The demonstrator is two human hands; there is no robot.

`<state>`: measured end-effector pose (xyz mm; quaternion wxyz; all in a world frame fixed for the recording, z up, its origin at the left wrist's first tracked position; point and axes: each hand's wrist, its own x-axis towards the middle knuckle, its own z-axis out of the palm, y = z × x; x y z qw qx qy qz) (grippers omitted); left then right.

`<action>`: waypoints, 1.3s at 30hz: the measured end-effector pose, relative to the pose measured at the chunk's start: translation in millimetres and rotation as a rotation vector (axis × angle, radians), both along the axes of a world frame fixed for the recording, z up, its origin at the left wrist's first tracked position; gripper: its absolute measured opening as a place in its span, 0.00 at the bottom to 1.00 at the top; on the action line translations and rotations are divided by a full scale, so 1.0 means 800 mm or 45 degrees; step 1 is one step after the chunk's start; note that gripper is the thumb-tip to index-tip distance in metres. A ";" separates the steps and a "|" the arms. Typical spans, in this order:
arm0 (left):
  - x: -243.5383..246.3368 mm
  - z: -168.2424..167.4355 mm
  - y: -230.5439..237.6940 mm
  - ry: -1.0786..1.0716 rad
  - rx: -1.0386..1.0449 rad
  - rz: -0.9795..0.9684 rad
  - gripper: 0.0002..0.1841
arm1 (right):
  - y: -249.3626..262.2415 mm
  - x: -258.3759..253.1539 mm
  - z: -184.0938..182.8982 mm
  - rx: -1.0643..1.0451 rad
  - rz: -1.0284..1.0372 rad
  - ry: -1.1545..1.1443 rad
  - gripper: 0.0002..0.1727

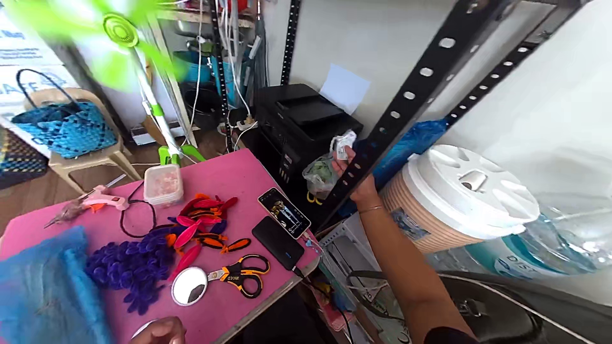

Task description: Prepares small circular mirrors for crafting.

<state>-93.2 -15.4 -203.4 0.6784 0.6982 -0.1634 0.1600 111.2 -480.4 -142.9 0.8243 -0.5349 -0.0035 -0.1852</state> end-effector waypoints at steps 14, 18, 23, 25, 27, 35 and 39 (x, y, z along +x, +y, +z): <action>-0.002 -0.009 0.004 0.147 0.097 0.010 0.11 | 0.050 0.051 0.045 -2.576 0.243 1.372 0.21; -0.011 -0.005 0.004 0.166 0.174 0.059 0.12 | 0.023 0.094 0.000 -2.613 -0.019 1.029 0.11; -0.031 -0.006 0.025 0.226 0.218 0.164 0.15 | 0.006 0.114 -0.015 -2.459 0.371 1.200 0.30; -0.037 -0.007 0.034 0.252 0.216 0.174 0.18 | 0.009 0.101 -0.011 -2.545 0.463 1.384 0.36; -0.039 -0.006 0.040 0.284 0.221 0.144 0.21 | 0.014 0.088 -0.004 -2.541 0.560 1.441 0.34; -0.026 0.010 0.037 0.192 0.304 0.038 0.18 | -0.012 0.092 0.020 -1.910 0.073 1.041 0.26; -0.025 0.033 0.032 0.049 0.326 -0.022 0.13 | -0.044 0.057 0.004 -1.957 -0.066 0.554 0.20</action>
